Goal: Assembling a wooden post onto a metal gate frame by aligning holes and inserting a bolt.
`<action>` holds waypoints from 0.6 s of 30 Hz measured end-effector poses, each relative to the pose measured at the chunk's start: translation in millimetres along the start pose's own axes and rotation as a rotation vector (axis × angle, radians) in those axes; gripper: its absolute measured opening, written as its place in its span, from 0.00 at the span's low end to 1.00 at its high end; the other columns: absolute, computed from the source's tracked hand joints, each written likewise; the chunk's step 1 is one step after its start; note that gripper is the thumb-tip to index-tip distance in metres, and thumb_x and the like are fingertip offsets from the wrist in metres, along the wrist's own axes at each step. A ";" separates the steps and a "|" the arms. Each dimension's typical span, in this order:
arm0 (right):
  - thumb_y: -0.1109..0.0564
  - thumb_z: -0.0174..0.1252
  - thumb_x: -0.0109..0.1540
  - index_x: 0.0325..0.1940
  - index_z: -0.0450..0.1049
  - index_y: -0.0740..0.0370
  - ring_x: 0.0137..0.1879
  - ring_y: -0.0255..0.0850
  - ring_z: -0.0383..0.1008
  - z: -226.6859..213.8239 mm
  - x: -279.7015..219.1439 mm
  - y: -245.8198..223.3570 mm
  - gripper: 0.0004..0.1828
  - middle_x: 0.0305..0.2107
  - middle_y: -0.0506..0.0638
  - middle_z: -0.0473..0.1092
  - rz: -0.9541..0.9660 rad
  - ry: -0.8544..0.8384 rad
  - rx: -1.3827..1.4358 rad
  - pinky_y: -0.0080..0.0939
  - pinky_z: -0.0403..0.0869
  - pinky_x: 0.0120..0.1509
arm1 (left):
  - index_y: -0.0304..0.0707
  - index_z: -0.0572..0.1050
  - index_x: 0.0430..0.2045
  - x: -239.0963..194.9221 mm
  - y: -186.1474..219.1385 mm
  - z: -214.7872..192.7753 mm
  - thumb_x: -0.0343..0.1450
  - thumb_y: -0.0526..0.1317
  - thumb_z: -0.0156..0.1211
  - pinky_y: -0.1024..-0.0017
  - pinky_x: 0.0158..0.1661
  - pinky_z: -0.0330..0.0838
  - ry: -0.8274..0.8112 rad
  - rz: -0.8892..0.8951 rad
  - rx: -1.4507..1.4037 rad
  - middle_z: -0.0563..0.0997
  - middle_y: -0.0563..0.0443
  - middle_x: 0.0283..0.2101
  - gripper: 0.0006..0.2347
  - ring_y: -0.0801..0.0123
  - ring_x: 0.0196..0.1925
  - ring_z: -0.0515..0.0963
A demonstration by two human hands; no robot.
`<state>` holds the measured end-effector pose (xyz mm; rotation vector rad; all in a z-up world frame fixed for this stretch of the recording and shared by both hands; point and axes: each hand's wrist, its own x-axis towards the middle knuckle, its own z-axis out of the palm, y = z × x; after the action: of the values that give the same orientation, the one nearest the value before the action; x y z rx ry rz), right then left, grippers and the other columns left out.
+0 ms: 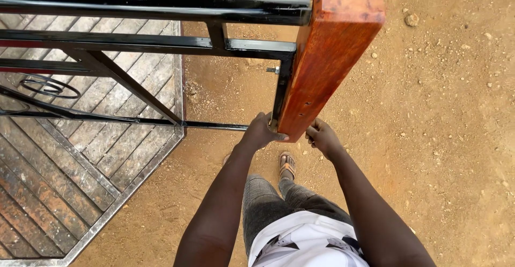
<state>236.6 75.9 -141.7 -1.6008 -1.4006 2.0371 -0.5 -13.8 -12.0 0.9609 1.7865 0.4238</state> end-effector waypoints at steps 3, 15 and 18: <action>0.58 0.64 0.63 0.46 0.70 0.59 0.35 0.35 0.74 -11.5 -5.6 -3.3 0.11 0.33 0.48 0.67 -0.061 -0.092 0.068 0.29 0.73 0.35 | 0.48 0.73 0.55 4.4 -2.2 2.7 0.55 0.56 0.82 0.56 0.54 0.73 -0.009 0.001 0.008 0.70 0.44 0.45 0.35 0.46 0.58 0.76; 0.61 0.61 0.64 0.46 0.70 0.61 0.31 0.34 0.73 -3.8 -6.1 1.4 0.09 0.33 0.49 0.68 -0.079 -0.025 0.126 0.28 0.75 0.33 | 0.48 0.74 0.54 1.5 -2.0 2.2 0.55 0.55 0.82 0.56 0.52 0.73 0.029 0.018 0.033 0.70 0.44 0.43 0.34 0.44 0.56 0.78; 0.63 0.57 0.64 0.50 0.69 0.58 0.38 0.35 0.73 -1.6 -13.2 -11.5 0.11 0.42 0.50 0.68 -0.082 -0.012 0.161 0.32 0.76 0.42 | 0.43 0.75 0.52 6.8 -10.2 2.7 0.53 0.55 0.82 0.51 0.52 0.73 0.020 0.054 0.005 0.70 0.37 0.43 0.35 0.36 0.56 0.76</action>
<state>238.9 74.3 -124.4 -1.4445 -1.2495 2.0573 -3.3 -15.3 -24.1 1.0132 1.7836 0.4652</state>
